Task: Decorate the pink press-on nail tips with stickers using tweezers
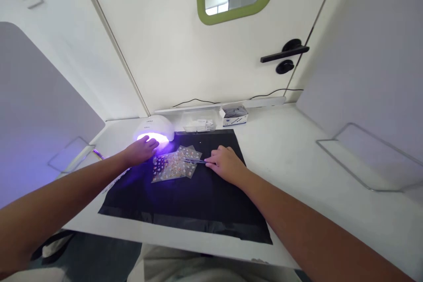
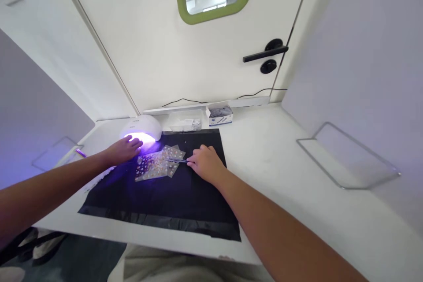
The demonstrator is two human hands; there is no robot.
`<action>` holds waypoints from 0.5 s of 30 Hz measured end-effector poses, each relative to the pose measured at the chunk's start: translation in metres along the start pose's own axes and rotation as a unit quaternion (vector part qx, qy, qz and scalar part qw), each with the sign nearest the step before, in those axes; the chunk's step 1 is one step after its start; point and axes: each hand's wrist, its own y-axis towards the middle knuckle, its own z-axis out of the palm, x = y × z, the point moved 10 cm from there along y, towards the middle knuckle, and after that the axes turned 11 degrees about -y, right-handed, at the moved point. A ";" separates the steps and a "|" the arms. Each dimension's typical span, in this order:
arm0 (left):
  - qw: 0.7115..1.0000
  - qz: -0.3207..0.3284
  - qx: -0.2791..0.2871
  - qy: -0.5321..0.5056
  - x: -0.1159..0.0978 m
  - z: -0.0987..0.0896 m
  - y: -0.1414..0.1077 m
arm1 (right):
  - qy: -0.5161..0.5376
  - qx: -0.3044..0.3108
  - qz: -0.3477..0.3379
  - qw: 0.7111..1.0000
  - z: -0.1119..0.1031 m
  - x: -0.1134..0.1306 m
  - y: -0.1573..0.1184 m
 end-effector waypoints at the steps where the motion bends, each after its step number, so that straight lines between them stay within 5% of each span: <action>1: 1.000 -0.004 -0.001 -0.003 0.003 0.002 0.000 | 0.000 0.001 -0.001 1.000 0.000 0.000 0.000; 10: 0.998 -0.045 0.004 -0.043 0.017 0.020 0.004 | 0.011 0.013 0.000 1.000 0.003 -0.002 0.000; 15: 0.990 -0.104 -0.004 -0.096 0.021 0.008 -0.013 | 0.015 0.013 -0.003 1.000 0.004 -0.003 0.000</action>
